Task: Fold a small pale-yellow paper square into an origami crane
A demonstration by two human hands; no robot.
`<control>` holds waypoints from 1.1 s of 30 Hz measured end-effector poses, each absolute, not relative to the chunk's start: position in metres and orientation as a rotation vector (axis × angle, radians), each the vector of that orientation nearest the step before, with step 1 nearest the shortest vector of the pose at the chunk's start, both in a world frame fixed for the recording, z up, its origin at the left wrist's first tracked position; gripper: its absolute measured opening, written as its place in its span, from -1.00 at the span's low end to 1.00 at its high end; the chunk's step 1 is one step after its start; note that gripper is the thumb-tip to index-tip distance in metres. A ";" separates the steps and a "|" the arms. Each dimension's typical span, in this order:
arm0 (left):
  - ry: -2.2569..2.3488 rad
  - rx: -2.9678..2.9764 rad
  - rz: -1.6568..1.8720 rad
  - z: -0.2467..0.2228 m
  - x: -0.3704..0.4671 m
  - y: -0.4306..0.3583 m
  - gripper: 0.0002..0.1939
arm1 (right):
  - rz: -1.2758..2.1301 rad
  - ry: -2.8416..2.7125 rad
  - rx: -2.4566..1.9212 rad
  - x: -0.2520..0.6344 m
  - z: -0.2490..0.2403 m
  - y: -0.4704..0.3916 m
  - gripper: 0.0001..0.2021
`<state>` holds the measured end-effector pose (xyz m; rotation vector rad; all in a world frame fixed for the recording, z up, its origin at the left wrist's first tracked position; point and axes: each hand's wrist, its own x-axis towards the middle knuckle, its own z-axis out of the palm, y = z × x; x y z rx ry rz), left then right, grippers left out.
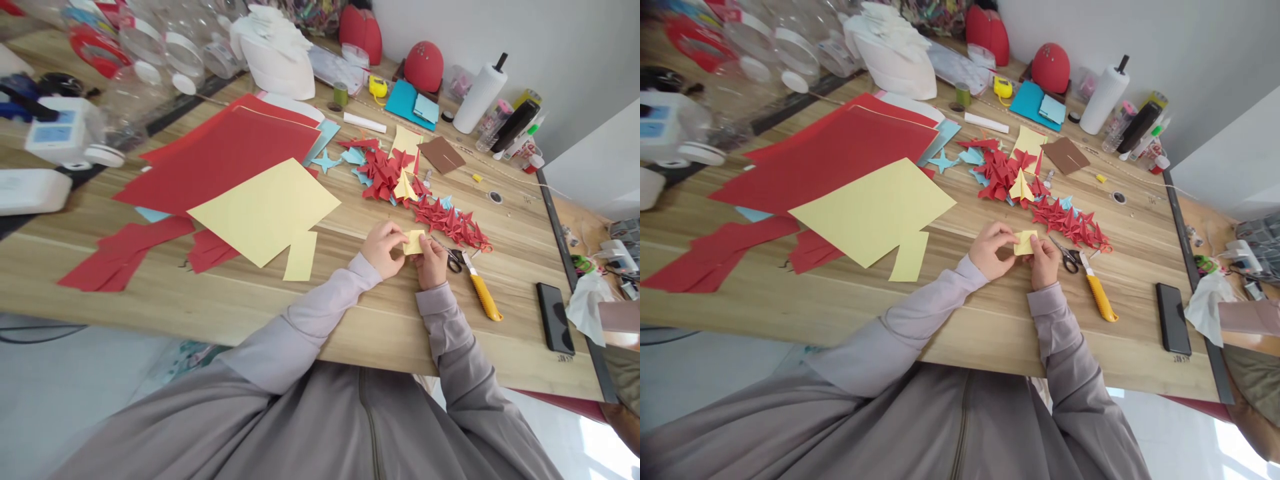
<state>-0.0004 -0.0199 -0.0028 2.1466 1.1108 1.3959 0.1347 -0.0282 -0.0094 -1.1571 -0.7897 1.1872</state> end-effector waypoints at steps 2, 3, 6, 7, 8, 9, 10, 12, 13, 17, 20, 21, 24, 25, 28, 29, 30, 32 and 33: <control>1.130 2.279 1.337 -0.004 0.000 -0.020 -0.81 | 1.193 -0.804 -1.156 0.135 -0.010 -0.028 -0.68; 1.141 2.324 1.316 -0.005 0.000 -0.020 -0.81 | 1.191 -0.818 -1.157 0.135 -0.011 -0.028 -0.68; 1.142 2.402 1.287 -0.007 0.001 -0.019 -0.80 | 1.168 -0.876 -1.182 0.135 -0.012 -0.029 -0.66; 1.125 2.414 1.276 -0.008 0.001 -0.019 -0.80 | 1.162 -0.896 -1.190 0.134 -0.012 -0.029 -0.67; 1.104 2.412 1.267 -0.008 0.001 -0.019 -0.81 | 1.162 -0.909 -1.192 0.134 -0.012 -0.029 -0.67; 1.086 2.387 1.261 -0.009 0.002 -0.020 -0.82 | 1.164 -0.910 -1.188 0.134 -0.011 -0.030 -0.66; 1.080 2.327 1.270 -0.009 0.003 -0.020 -0.82 | 1.168 -0.902 -1.182 0.134 -0.011 -0.030 -0.64; 1.125 2.097 1.312 -0.010 0.004 -0.020 -0.82 | 1.172 -0.874 -1.173 0.133 -0.008 -0.031 -0.59; 1.160 1.932 1.333 -0.011 0.005 -0.019 -0.81 | 1.167 -0.863 -1.174 0.133 -0.007 -0.031 -0.57; 1.118 1.202 1.292 -0.010 0.007 -0.013 -0.77 | 1.100 -0.857 -1.161 0.135 -0.008 -0.029 -0.70; 0.944 0.863 1.166 -0.005 0.007 -0.010 -0.73 | 1.073 -0.875 -1.149 0.136 -0.011 -0.028 -0.72; 0.898 0.794 1.120 -0.003 0.007 -0.010 -0.74 | 1.072 -0.898 -1.154 0.136 -0.013 -0.028 -0.72; 0.810 0.674 0.996 0.002 0.007 -0.012 -0.79 | 1.050 -0.966 -1.183 0.137 -0.016 -0.027 -0.72; 0.791 0.655 0.966 0.003 0.007 -0.012 -0.78 | 1.035 -0.975 -1.190 0.137 -0.018 -0.027 -0.72; 0.748 0.635 0.919 0.006 0.006 -0.012 -0.64 | 1.004 -0.973 -1.203 0.137 -0.020 -0.027 -0.72; 0.741 0.635 0.919 0.006 0.006 -0.012 -0.54 | 0.996 -0.971 -1.208 0.137 -0.021 -0.027 -0.72; 0.740 0.638 0.922 0.006 0.005 -0.011 -0.45 | 0.988 -0.970 -1.212 0.137 -0.021 -0.027 -0.72; 0.745 0.655 0.929 0.007 0.004 -0.011 -0.31 | 0.979 -0.970 -1.209 0.137 -0.021 -0.027 -0.72; 0.746 0.671 0.923 0.007 0.003 -0.010 -0.28 | 0.979 -0.969 -1.201 0.136 -0.020 -0.027 -0.73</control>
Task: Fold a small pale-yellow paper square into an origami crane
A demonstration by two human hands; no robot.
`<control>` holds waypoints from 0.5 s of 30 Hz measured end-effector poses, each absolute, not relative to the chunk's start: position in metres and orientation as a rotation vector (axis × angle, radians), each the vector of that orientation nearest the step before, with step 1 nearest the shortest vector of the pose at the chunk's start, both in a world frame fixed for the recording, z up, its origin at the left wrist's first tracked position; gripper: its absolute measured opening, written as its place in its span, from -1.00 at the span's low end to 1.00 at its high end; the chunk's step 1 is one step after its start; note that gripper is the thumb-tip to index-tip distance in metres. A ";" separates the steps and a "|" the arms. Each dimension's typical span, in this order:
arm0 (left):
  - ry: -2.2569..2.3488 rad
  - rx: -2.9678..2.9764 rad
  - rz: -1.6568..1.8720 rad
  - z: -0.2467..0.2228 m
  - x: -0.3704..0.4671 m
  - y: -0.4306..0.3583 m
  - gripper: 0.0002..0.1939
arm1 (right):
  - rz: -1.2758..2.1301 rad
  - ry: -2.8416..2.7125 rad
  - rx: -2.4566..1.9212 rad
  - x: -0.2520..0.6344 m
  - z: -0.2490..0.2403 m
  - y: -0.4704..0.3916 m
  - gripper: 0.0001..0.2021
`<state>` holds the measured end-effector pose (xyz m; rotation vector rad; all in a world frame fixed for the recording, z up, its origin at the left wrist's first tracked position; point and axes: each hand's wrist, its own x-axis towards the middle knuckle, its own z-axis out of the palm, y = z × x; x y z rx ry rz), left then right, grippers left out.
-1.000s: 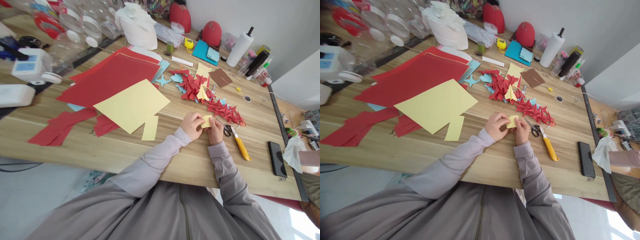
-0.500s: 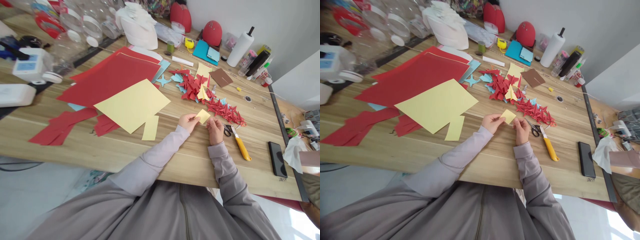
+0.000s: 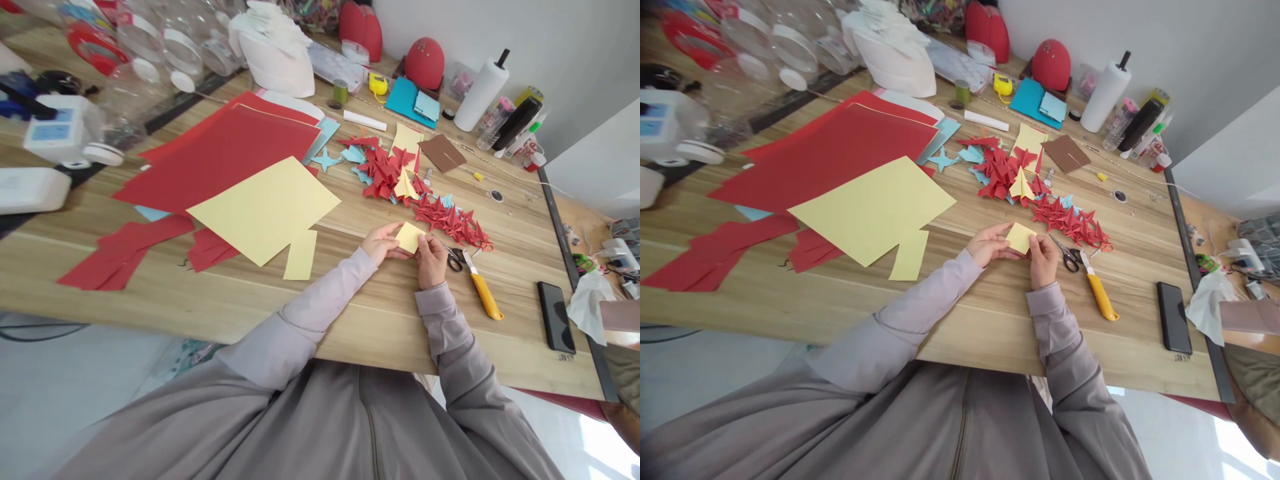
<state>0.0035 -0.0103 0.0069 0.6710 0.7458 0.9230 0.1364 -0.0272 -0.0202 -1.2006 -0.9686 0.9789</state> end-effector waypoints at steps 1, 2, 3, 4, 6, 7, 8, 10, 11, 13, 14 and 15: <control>0.745 0.691 0.910 0.007 0.003 -0.010 -0.26 | 0.982 -0.963 -1.190 0.136 -0.020 -0.027 -0.73; 0.746 0.712 0.892 0.007 0.002 -0.010 -0.26 | 0.990 -0.951 -1.178 0.136 -0.019 -0.027 -0.73; 0.752 0.734 0.883 0.007 0.002 -0.010 -0.27 | 0.997 -0.933 -1.170 0.137 -0.018 -0.027 -0.73; 0.767 0.754 0.891 0.006 0.001 -0.010 -0.30 | 1.003 -0.911 -1.164 0.137 -0.017 -0.027 -0.73; 0.813 0.792 0.961 0.006 0.000 -0.010 -0.38 | 1.008 -0.870 -1.165 0.138 -0.016 -0.026 -0.72; 0.837 0.813 1.010 0.005 0.000 -0.010 -0.43 | 1.009 -0.858 -1.170 0.139 -0.016 -0.026 -0.72; 0.855 0.841 1.059 0.005 0.000 -0.010 -0.48 | 1.008 -0.853 -1.179 0.139 -0.016 -0.025 -0.71; 0.877 0.919 1.128 0.003 0.000 -0.011 -0.56 | 1.001 -0.862 -1.204 0.140 -0.016 -0.025 -0.71; 0.885 0.970 1.150 0.002 0.001 -0.011 -0.59 | 0.994 -0.871 -1.219 0.140 -0.017 -0.025 -0.71; 0.899 1.072 1.179 -0.001 0.002 -0.012 -0.66 | 0.980 -0.892 -1.235 0.140 -0.018 -0.025 -0.72; 0.907 1.113 1.186 -0.003 0.003 -0.013 -0.71 | 0.979 -0.899 -1.236 0.140 -0.018 -0.026 -0.72; 0.909 1.127 1.169 -0.005 0.004 -0.013 -0.75 | 0.985 -0.902 -1.234 0.140 -0.018 -0.026 -0.72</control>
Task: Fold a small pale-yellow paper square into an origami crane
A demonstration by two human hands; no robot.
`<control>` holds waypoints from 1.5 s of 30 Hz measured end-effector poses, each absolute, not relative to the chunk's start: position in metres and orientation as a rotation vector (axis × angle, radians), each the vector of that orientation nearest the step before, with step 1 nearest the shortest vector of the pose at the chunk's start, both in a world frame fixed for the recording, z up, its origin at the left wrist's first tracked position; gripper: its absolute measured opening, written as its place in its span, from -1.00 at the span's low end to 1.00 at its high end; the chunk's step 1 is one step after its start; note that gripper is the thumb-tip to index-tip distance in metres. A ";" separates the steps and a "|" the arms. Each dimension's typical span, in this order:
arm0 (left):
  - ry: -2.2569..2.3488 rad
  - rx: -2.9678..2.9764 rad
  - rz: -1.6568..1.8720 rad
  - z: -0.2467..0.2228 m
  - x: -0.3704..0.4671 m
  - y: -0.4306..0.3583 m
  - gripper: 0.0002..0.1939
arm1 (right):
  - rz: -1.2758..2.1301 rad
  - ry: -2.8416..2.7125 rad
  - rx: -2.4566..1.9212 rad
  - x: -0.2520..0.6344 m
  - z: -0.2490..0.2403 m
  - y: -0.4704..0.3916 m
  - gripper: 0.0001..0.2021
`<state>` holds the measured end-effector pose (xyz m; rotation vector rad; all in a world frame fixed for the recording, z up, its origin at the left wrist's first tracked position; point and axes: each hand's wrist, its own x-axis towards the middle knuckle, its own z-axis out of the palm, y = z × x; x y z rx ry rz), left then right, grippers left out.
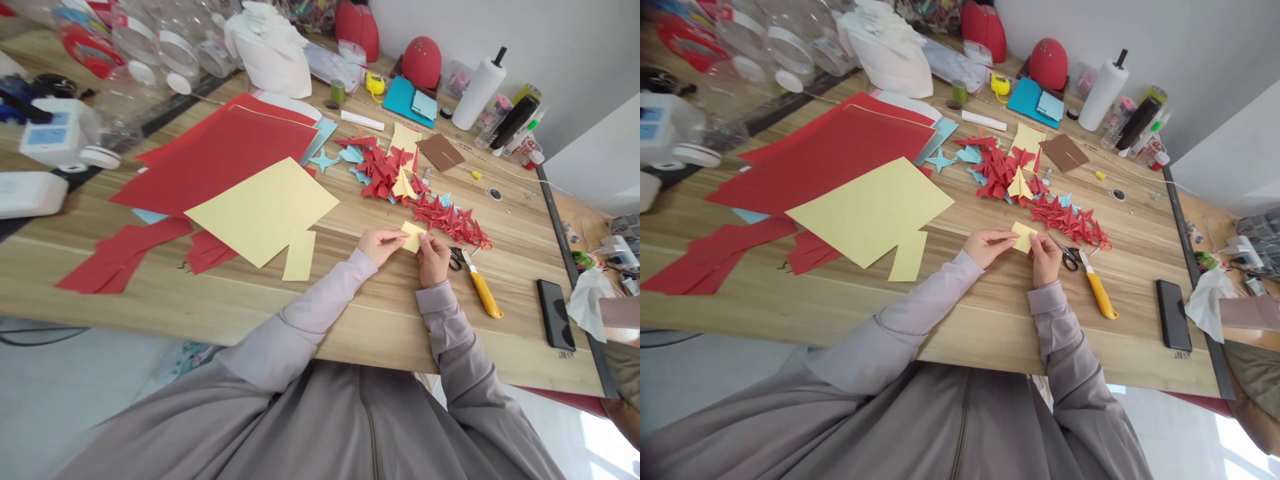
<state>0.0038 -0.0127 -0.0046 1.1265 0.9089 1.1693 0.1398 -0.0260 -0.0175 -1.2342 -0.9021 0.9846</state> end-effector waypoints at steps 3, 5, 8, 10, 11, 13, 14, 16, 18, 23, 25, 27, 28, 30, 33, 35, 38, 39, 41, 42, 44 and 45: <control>0.932 1.026 1.141 -0.007 0.005 -0.012 -0.80 | 1.006 -0.887 -1.213 0.139 -0.014 -0.027 -0.72; 0.935 0.938 1.153 -0.006 0.004 -0.010 -0.79 | 0.982 -0.900 -1.185 0.139 -0.010 -0.028 -0.73; 0.926 0.853 1.167 -0.003 0.002 -0.007 -0.75 | 0.912 -1.034 -1.132 0.139 -0.007 -0.030 -0.72; 0.923 0.835 1.158 -0.002 0.000 -0.006 -0.72 | 0.865 -1.166 -1.109 0.139 -0.007 -0.031 -0.71; 0.922 0.836 1.150 -0.002 0.000 -0.006 -0.71 | 0.841 -1.235 -1.105 0.139 -0.008 -0.031 -0.74; 0.916 0.847 1.137 -0.001 -0.001 -0.006 -0.70 | 0.793 -1.352 -1.111 0.140 -0.010 -0.032 -0.81; 0.911 0.849 1.135 0.000 -0.001 -0.006 -0.70 | 0.775 -1.396 -1.123 0.140 -0.011 -0.033 -0.82; 0.900 0.826 1.134 0.001 -0.002 -0.007 -0.71 | 0.752 -1.441 -1.150 0.141 -0.013 -0.033 -0.81; 0.886 0.769 1.131 0.003 -0.003 -0.007 -0.72 | 0.741 -1.452 -1.163 0.143 -0.013 -0.033 -0.79; 0.896 0.701 1.058 0.007 -0.004 -0.006 -0.67 | 0.709 -1.418 -1.154 0.143 -0.013 -0.033 -0.77; 0.900 0.712 1.054 0.007 -0.004 -0.006 -0.66 | 0.717 -1.398 -1.144 0.143 -0.013 -0.032 -0.78; 0.900 0.723 1.071 0.006 -0.005 -0.006 -0.66 | 0.741 -1.381 -1.124 0.143 -0.012 -0.032 -0.79; 0.902 0.727 1.083 0.005 -0.005 -0.006 -0.66 | 0.756 -1.371 -1.114 0.142 -0.012 -0.032 -0.80; 0.906 0.737 1.096 0.004 -0.005 -0.005 -0.66 | 0.788 -1.344 -1.111 0.141 -0.011 -0.032 -0.82; 0.915 0.771 1.110 0.002 -0.007 -0.004 -0.66 | 0.828 -1.327 -1.130 0.140 -0.010 -0.032 -0.82; 0.922 0.798 1.123 0.002 -0.007 -0.004 -0.66 | 0.844 -1.331 -1.133 0.140 -0.009 -0.032 -0.81; 0.920 0.827 1.137 0.002 -0.007 -0.005 -0.66 | 0.830 -1.337 -1.122 0.139 -0.007 -0.032 -0.88; 0.916 0.836 1.136 0.001 -0.006 -0.005 -0.67 | 0.814 -1.333 -1.115 0.139 -0.007 -0.032 -0.91; 0.912 0.867 1.132 0.000 -0.005 -0.005 -0.68 | 0.790 -1.307 -1.101 0.139 -0.006 -0.031 -0.96; 0.914 0.891 1.129 0.000 -0.004 -0.006 -0.69 | 0.790 -1.283 -1.100 0.138 -0.006 -0.031 -0.97; 0.924 0.947 1.128 -0.001 -0.002 -0.007 -0.71 | 0.814 -1.222 -1.110 0.138 -0.006 -0.030 -0.93; 0.929 0.973 1.128 -0.001 -0.001 -0.007 -0.72 | 0.834 -1.185 -1.120 0.137 -0.006 -0.030 -0.90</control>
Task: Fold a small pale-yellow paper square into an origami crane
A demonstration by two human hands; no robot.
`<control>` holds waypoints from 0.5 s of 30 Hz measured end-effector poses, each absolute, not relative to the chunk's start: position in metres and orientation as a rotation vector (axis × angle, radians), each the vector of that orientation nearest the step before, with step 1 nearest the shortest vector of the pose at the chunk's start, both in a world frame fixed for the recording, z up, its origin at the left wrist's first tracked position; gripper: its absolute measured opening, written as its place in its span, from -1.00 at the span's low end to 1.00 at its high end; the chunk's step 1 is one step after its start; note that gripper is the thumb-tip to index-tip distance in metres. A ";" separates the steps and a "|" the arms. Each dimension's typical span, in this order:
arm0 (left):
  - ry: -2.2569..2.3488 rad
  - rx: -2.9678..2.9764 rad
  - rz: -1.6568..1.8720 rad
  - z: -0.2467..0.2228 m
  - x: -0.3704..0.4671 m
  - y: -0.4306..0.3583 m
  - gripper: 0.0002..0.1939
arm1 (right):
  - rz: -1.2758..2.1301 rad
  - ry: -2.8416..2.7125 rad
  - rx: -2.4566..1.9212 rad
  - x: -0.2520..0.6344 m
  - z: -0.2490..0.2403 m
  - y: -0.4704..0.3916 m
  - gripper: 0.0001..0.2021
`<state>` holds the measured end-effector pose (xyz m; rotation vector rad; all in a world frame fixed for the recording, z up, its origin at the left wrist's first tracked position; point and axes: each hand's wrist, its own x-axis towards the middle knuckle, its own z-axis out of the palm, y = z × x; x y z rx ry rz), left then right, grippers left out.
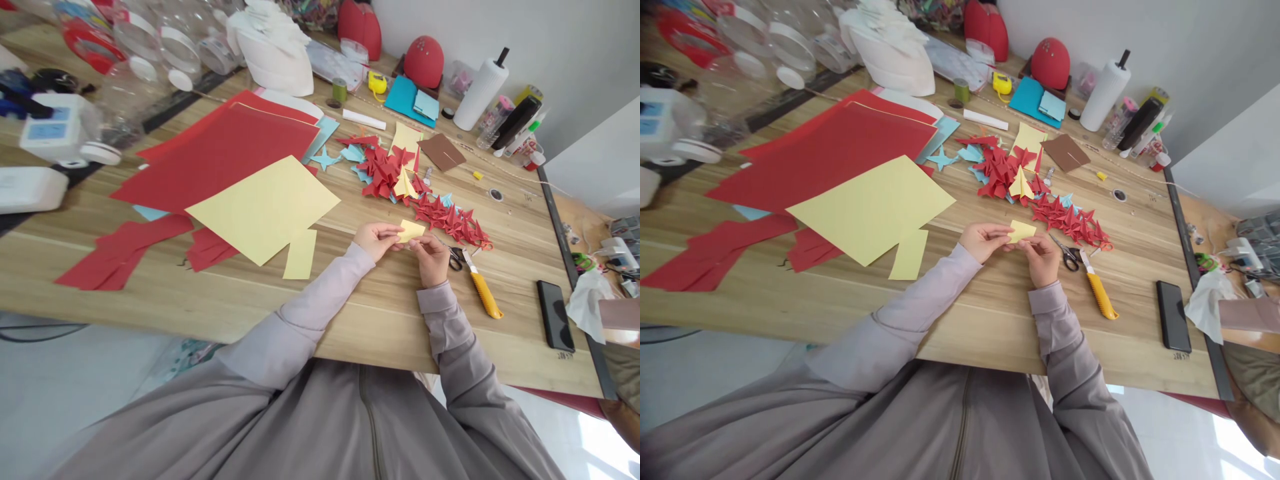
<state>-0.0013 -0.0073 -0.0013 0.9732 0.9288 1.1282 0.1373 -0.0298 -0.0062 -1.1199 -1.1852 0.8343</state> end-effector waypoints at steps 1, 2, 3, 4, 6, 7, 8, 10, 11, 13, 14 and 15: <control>0.933 0.994 1.129 -0.001 0.000 -0.008 -0.73 | 0.856 -1.146 -1.128 0.137 -0.006 -0.030 -0.87; 0.936 1.010 1.130 -0.001 0.000 -0.009 -0.74 | 0.876 -1.110 -1.133 0.137 -0.007 -0.029 -0.84; 0.938 1.020 1.131 -0.001 0.001 -0.009 -0.75 | 0.894 -1.076 -1.134 0.137 -0.007 -0.029 -0.82; 0.939 1.026 1.133 0.000 0.002 -0.010 -0.76 | 0.910 -1.046 -1.131 0.136 -0.008 -0.029 -0.80; 0.930 1.029 1.138 0.001 0.002 -0.012 -0.77 | 0.936 -1.000 -1.121 0.136 -0.009 -0.029 -0.79; 0.920 1.027 1.143 0.002 0.003 -0.012 -0.75 | 0.944 -0.982 -1.121 0.136 -0.010 -0.029 -0.78; 0.910 1.022 1.148 0.003 0.003 -0.013 -0.70 | 0.947 -0.966 -1.126 0.136 -0.010 -0.028 -0.77; 0.896 1.000 1.158 0.005 0.004 -0.014 -0.55 | 0.942 -0.945 -1.148 0.136 -0.011 -0.028 -0.76; 0.891 0.981 1.157 0.006 0.004 -0.014 -0.47 | 0.936 -0.937 -1.159 0.136 -0.012 -0.028 -0.76; 0.886 0.924 1.131 0.008 0.004 -0.015 -0.40 | 0.924 -0.932 -1.170 0.137 -0.012 -0.028 -0.74; 0.884 0.892 1.099 0.008 0.004 -0.015 -0.42 | 0.920 -0.934 -1.170 0.138 -0.012 -0.028 -0.74; 0.883 0.863 1.057 0.008 0.004 -0.014 -0.46 | 0.915 -0.940 -1.170 0.139 -0.012 -0.028 -0.73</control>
